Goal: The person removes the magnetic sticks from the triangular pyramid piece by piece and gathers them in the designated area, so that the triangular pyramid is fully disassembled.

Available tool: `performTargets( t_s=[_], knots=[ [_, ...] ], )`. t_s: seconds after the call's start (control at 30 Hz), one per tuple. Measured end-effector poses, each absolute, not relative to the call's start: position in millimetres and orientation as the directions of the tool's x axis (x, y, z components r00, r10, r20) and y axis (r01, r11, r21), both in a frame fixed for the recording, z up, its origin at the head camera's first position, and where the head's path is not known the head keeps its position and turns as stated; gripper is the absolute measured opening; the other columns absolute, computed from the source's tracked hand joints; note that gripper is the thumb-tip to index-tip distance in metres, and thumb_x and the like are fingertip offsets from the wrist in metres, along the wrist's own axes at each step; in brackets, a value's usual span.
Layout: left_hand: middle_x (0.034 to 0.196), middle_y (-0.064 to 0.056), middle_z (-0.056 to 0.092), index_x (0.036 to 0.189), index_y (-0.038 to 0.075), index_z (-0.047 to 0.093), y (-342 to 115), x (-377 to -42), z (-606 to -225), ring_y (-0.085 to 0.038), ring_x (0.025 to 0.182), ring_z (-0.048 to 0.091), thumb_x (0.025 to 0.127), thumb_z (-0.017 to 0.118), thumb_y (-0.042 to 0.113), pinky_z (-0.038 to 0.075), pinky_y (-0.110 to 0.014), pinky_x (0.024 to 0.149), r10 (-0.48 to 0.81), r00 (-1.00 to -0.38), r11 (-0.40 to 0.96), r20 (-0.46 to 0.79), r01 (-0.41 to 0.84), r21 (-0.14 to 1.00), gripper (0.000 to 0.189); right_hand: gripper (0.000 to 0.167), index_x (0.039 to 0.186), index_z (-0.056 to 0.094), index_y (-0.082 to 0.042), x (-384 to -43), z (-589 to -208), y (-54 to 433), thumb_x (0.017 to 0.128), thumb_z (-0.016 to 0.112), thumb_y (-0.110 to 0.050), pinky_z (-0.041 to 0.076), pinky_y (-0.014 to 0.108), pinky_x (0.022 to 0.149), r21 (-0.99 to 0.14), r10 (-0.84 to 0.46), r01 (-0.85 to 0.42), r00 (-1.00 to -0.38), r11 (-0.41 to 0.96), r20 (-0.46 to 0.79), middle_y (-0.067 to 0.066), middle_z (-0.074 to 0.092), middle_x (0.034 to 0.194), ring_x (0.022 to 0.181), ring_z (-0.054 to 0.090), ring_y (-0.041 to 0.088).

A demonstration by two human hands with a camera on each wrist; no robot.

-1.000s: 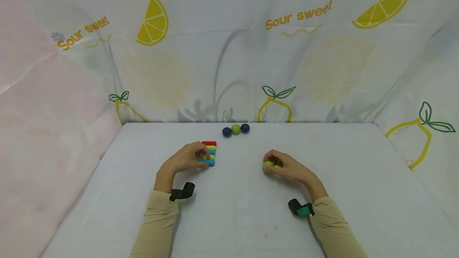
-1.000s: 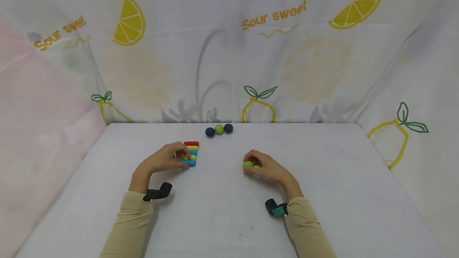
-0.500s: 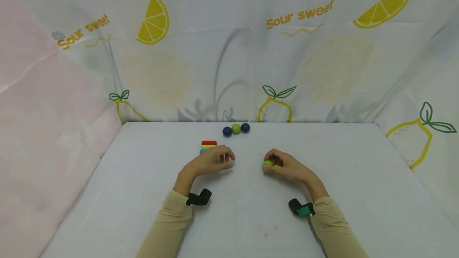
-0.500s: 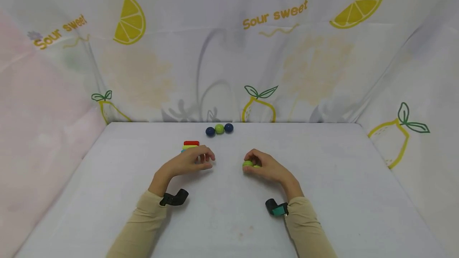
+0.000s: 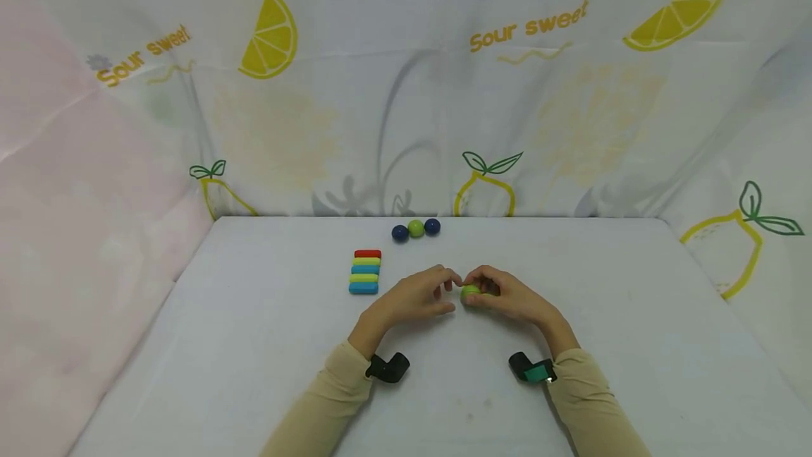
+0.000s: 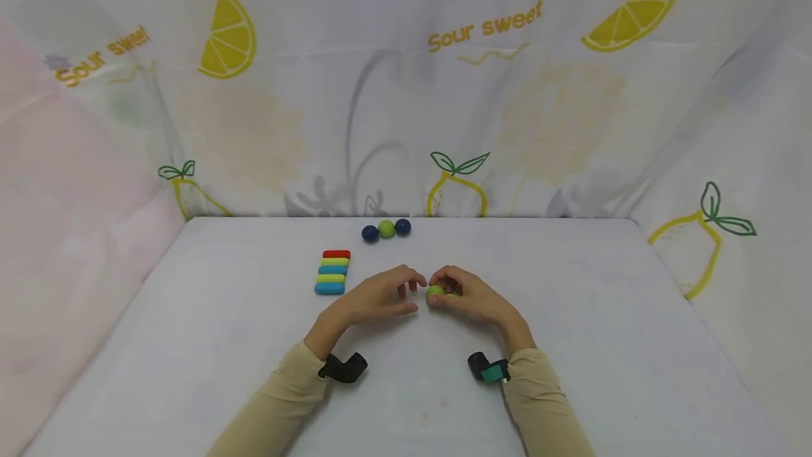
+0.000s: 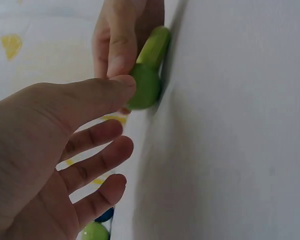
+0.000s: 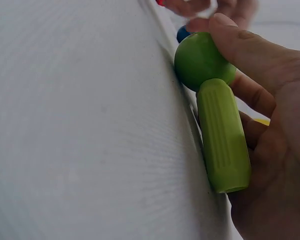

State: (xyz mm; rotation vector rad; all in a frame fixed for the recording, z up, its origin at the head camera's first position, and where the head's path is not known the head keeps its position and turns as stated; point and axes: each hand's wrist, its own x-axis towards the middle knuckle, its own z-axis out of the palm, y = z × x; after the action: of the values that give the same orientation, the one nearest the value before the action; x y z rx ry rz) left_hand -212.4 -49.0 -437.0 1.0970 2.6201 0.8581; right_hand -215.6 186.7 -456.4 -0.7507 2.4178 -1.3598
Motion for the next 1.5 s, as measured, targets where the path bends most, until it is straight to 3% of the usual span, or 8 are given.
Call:
performTargets(
  t_s=[0.17, 0.5, 0.73, 0.9, 1.2, 1.5],
  knots=[
    [0.112, 0.004, 0.051, 0.121, 0.02, 0.053, -31, -212, -443, -0.01, 0.094, 0.055, 0.083, 0.073, 0.027, 0.048, -0.02, 0.076, 0.678, -0.727, 0.569, 0.109, 0.613, 0.548, 0.044, 0.024, 0.107, 0.058, -0.016, -217, -456, 184, 0.088, 0.067, -0.027, 0.039, 0.025, 0.075, -0.855, -0.562, -0.295, -0.827, 0.427, 0.005, 0.003, 0.052, 0.092, 0.086, 0.047, 0.017],
    [0.103, 0.005, 0.052, 0.112, 0.021, 0.057, -21, -212, -450, -0.008, 0.09, 0.055, 0.081, 0.075, 0.03, 0.047, -0.018, 0.073, 0.636, -0.75, 0.602, 0.179, 0.628, 0.493, 0.037, 0.023, 0.107, 0.058, -0.022, -215, -453, 185, 0.089, 0.064, -0.035, 0.04, 0.027, 0.073, -0.843, -0.541, -0.274, -0.841, 0.463, -0.024, 0.0, 0.053, 0.091, 0.085, 0.048, 0.016],
    [0.103, 0.003, 0.057, 0.111, 0.016, 0.06, -25, -216, -450, -0.009, 0.09, 0.057, 0.083, 0.072, 0.025, 0.047, -0.019, 0.078, 0.607, -0.774, 0.598, 0.178, 0.593, 0.54, 0.032, 0.028, 0.114, 0.059, -0.017, -214, -454, 186, 0.09, 0.064, -0.03, 0.042, 0.026, 0.078, -0.843, -0.546, -0.286, -0.838, 0.456, -0.011, 0.002, 0.058, 0.1, 0.089, 0.05, 0.016],
    [0.105, 0.001, 0.063, 0.11, 0.012, 0.06, -30, -219, -449, -0.011, 0.091, 0.059, 0.084, 0.07, 0.022, 0.048, -0.021, 0.08, 0.584, -0.796, 0.592, 0.16, 0.552, 0.588, 0.03, 0.022, 0.109, 0.06, -0.014, -213, -454, 187, 0.091, 0.063, -0.027, 0.041, 0.025, 0.077, -0.843, -0.54, -0.284, -0.842, 0.456, -0.009, 0.003, 0.058, 0.097, 0.087, 0.05, 0.016],
    [0.097, 0.002, 0.066, 0.109, 0.011, 0.062, -31, -221, -449, -0.008, 0.082, 0.057, 0.083, 0.07, 0.019, 0.046, -0.018, 0.073, 0.594, -0.787, 0.57, 0.167, 0.558, 0.603, 0.028, 0.015, 0.101, 0.061, -0.014, -214, -457, 186, 0.091, 0.063, -0.025, 0.04, 0.023, 0.073, -0.826, -0.533, -0.301, -0.846, 0.476, 0.002, 0.0, 0.055, 0.09, 0.083, 0.048, 0.011],
    [0.092, 0.003, 0.064, 0.108, 0.012, 0.064, -31, -223, -447, -0.007, 0.078, 0.054, 0.082, 0.069, 0.017, 0.043, -0.017, 0.069, 0.633, -0.768, 0.53, 0.098, 0.523, 0.667, 0.027, 0.014, 0.1, 0.06, -0.013, -216, -460, 188, 0.091, 0.063, -0.023, 0.041, 0.023, 0.073, -0.823, -0.56, -0.334, -0.828, 0.459, 0.023, -0.001, 0.055, 0.089, 0.082, 0.048, 0.01]
  ],
)
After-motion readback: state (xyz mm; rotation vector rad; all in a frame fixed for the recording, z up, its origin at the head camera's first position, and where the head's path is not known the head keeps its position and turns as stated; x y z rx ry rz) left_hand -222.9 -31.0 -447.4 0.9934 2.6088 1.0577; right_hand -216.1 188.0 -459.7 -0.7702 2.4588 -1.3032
